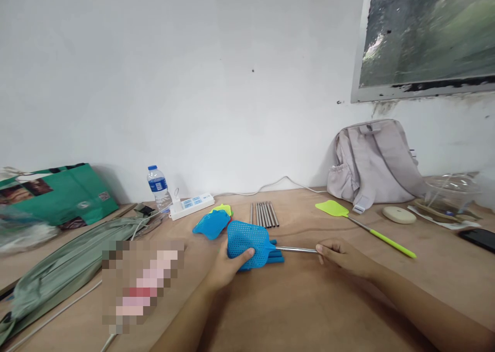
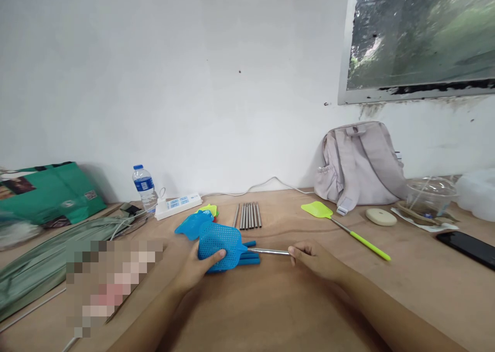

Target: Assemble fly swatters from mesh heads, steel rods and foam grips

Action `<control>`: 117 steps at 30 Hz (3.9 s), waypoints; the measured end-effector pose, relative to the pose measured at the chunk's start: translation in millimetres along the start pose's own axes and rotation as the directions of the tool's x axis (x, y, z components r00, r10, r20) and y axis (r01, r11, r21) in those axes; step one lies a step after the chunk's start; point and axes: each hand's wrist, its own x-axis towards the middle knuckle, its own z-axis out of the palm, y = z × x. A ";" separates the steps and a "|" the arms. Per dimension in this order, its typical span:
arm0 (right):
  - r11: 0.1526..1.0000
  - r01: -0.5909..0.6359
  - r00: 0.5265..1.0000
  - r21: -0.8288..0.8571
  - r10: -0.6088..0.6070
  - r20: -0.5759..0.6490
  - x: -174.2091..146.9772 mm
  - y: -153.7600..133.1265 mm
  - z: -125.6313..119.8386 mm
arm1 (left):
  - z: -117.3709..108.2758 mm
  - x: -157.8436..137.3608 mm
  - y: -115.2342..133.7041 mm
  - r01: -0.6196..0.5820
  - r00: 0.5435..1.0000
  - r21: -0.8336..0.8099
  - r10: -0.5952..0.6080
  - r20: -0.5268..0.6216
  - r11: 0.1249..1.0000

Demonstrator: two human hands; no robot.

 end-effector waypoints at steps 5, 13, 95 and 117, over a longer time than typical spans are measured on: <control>0.990 -0.062 0.997 0.131 0.056 0.049 1.3 5.8 2.8 | 0.6 -1.7 -0.7 0.018 1.000 -0.013 -0.017 0.020 1.000; 0.859 -0.192 0.981 0.474 0.178 0.075 11.4 -0.3 22.2 | -7.3 26.0 -11.0 -0.181 0.895 -0.038 0.149 -0.420 0.983; 0.476 0.030 0.986 0.879 -0.160 0.053 -8.7 -38.6 76.2 | 45.9 -42.7 9.6 -0.575 0.728 0.309 0.300 0.616 0.758; 0.274 0.140 0.857 0.951 0.448 -0.256 28.7 0.0 42.4 | 49.5 -23.7 2.7 -0.532 0.846 0.818 0.186 0.500 0.219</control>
